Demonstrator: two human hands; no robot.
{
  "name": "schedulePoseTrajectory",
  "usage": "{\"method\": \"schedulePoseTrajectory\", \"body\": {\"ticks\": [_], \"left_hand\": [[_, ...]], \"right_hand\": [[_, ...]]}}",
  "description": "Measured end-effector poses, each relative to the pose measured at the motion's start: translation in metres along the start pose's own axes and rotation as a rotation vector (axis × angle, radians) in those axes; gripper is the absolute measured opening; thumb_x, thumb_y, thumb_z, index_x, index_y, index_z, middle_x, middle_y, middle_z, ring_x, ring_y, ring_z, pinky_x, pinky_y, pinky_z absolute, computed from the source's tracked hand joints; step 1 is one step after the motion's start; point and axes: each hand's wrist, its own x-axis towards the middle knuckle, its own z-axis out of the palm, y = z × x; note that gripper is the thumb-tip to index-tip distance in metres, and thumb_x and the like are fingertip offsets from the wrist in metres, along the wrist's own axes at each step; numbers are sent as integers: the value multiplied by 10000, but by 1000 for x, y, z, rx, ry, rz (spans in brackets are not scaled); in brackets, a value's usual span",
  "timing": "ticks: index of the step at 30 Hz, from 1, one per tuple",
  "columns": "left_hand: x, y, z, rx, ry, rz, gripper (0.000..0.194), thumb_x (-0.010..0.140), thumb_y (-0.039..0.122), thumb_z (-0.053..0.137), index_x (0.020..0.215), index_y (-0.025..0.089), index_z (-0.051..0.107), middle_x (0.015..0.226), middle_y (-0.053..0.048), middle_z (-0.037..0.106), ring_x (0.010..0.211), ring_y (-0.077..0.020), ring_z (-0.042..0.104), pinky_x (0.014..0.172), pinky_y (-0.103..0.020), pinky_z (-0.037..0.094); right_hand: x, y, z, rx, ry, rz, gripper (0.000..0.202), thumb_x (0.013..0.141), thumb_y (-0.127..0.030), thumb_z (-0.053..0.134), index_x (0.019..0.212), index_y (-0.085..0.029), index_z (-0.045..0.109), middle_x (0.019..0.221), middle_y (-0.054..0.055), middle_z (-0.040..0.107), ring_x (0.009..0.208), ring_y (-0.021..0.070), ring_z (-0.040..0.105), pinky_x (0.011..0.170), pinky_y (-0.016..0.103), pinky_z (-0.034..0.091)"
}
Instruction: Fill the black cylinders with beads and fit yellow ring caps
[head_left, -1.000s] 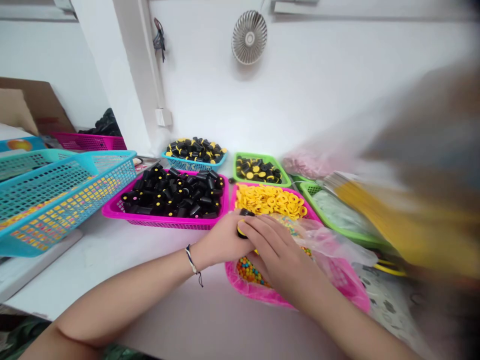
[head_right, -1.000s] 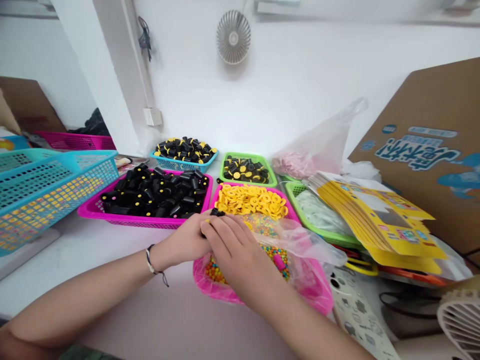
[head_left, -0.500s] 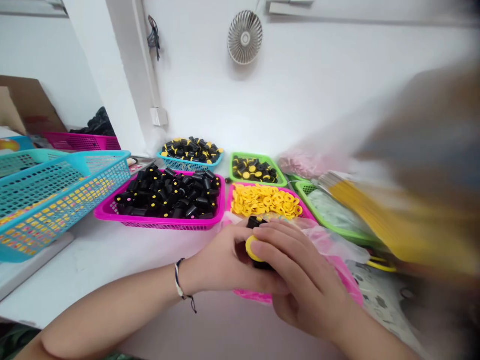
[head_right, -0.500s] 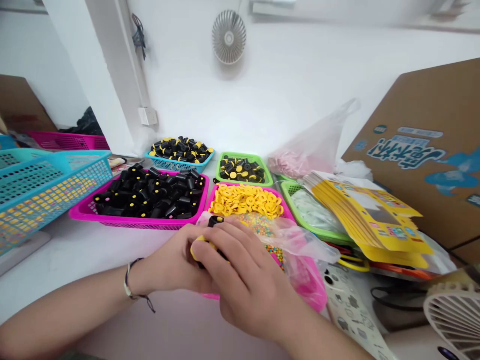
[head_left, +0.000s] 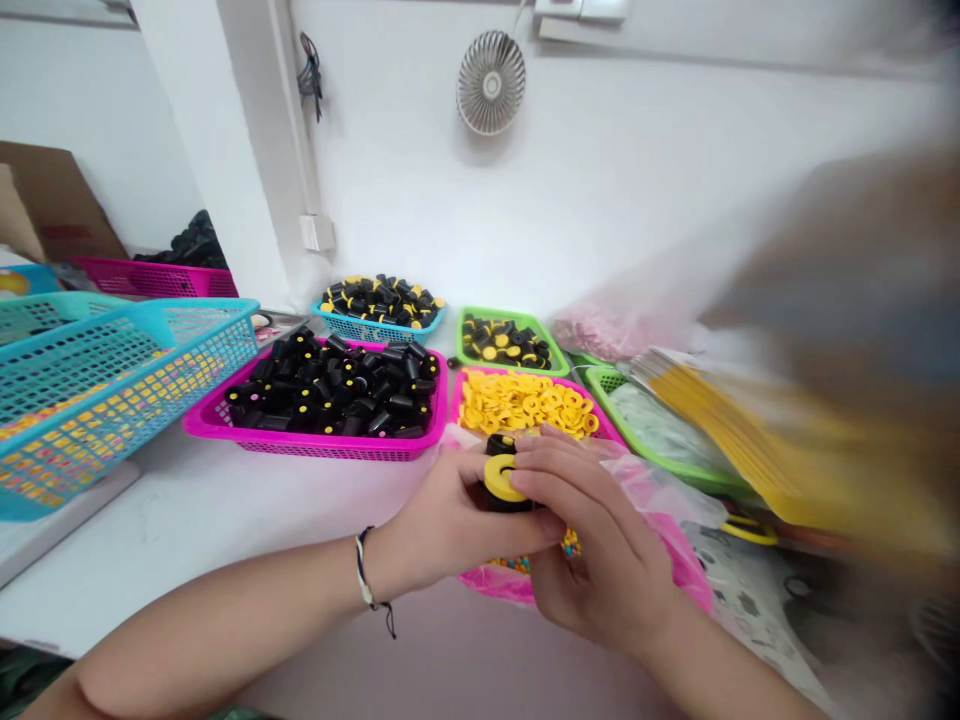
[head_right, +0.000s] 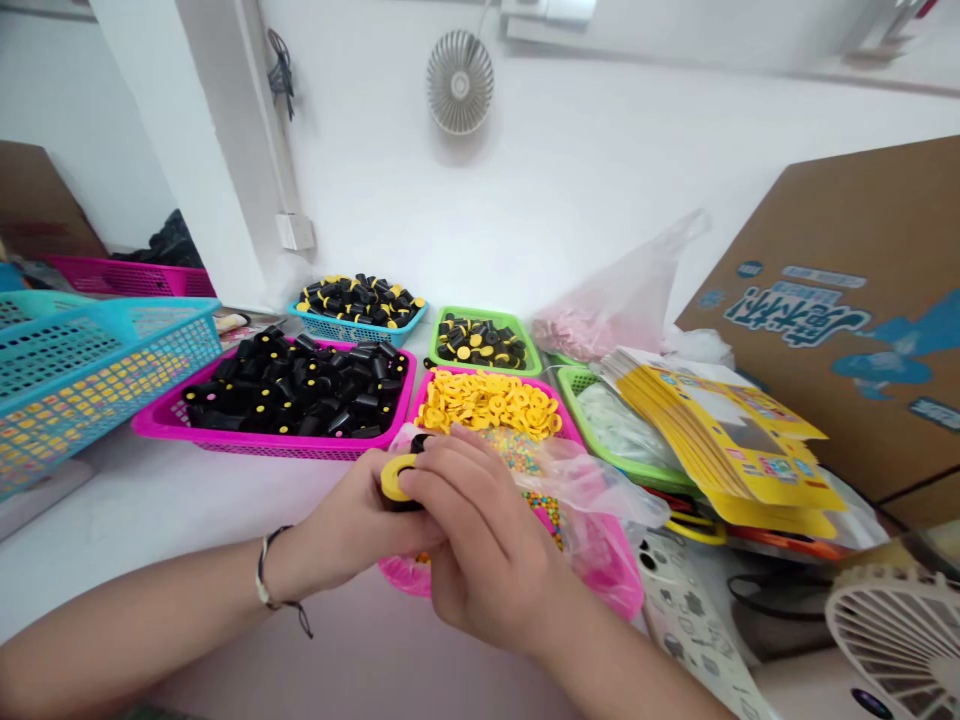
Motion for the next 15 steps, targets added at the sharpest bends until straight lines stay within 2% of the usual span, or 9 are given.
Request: {"method": "schedulePoseTrajectory", "body": {"ticks": [5, 10, 15], "left_hand": [[1, -6, 2, 32, 31, 24, 169, 662, 109, 618, 574, 128, 475, 596, 57, 400, 568, -49, 352, 491, -147, 331], [4, -5, -3, 174, 57, -20, 116, 638, 112, 608, 578, 123, 510, 588, 51, 394, 567, -59, 360, 468, -154, 304], [5, -10, -6, 280, 22, 19, 112, 616, 108, 621, 574, 120, 517, 649, 25, 450, 635, -90, 411, 514, -177, 362]], "right_hand": [[1, 3, -2, -67, -26, -79, 563, 691, 37, 472, 1235, -106, 479, 1142, 144, 553, 1140, 253, 518, 1010, 512, 453], [9, 2, -9, -78, -250, 19, 513, 735, 20, 447, 1232, -105, 470, 1177, 143, 556, 1183, 227, 484, 1040, 465, 422], [9, 1, -5, -168, -216, -69, 503, 724, 23, 437, 1202, -124, 493, 1103, 113, 633, 1118, 216, 537, 1011, 467, 405]]}}
